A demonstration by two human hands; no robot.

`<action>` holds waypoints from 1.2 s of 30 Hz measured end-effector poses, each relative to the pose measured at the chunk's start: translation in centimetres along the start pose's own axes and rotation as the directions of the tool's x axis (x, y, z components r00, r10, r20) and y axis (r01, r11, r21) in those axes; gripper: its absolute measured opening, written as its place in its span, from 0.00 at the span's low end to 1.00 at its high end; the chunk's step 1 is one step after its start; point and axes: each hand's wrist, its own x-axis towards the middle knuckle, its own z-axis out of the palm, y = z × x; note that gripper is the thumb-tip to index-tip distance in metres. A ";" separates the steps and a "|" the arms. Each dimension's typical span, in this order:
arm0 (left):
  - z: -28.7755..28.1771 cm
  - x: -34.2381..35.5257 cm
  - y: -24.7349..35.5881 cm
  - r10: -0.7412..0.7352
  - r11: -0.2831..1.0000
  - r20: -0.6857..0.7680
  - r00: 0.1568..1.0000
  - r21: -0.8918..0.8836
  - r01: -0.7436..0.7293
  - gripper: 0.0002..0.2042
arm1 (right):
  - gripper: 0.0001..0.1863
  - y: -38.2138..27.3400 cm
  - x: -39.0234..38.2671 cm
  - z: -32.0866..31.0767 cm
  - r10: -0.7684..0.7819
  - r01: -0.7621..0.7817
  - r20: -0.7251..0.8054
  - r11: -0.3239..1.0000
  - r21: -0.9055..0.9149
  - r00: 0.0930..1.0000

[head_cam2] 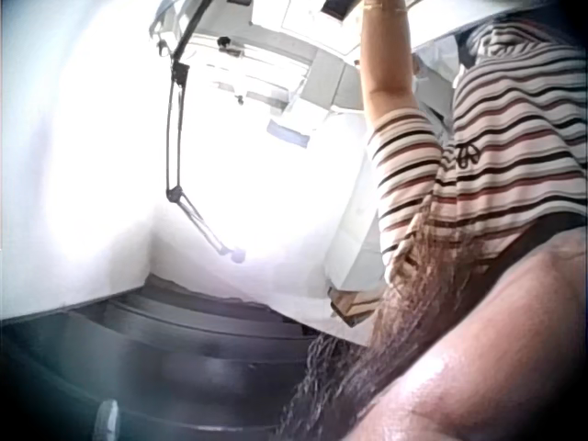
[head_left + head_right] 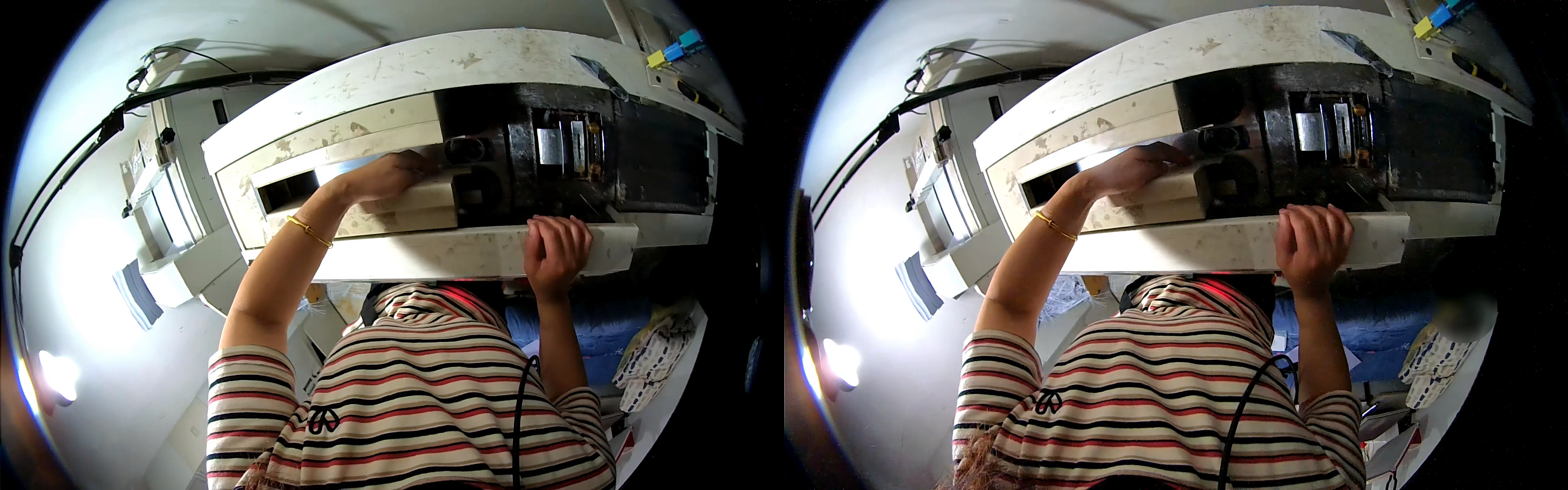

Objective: The person opens the top cover of a paper processing machine and adjusts internal components by hand. They then retrieve a stack of documents from a nearby surface, align the stack, and place it into the machine's input slot.

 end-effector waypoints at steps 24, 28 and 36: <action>5.6 -3.3 7.2 -0.551 -0.445 -0.272 0.789 -0.703 -0.554 0.23 | 0.11 3.7 9.3 2.2 0.088 -0.100 0.050 0.939 0.330 0.995; 5.0 1.2 5.3 -0.604 -0.583 -0.291 0.742 -0.474 -0.660 0.25 | 0.13 7.5 11.0 4.9 -0.021 0.006 0.164 0.996 0.092 0.986; 3.6 7.5 2.2 -0.645 -0.478 -0.299 0.703 -0.560 -0.677 0.22 | 0.13 6.6 11.1 3.4 0.012 -0.032 0.201 0.995 0.097 0.980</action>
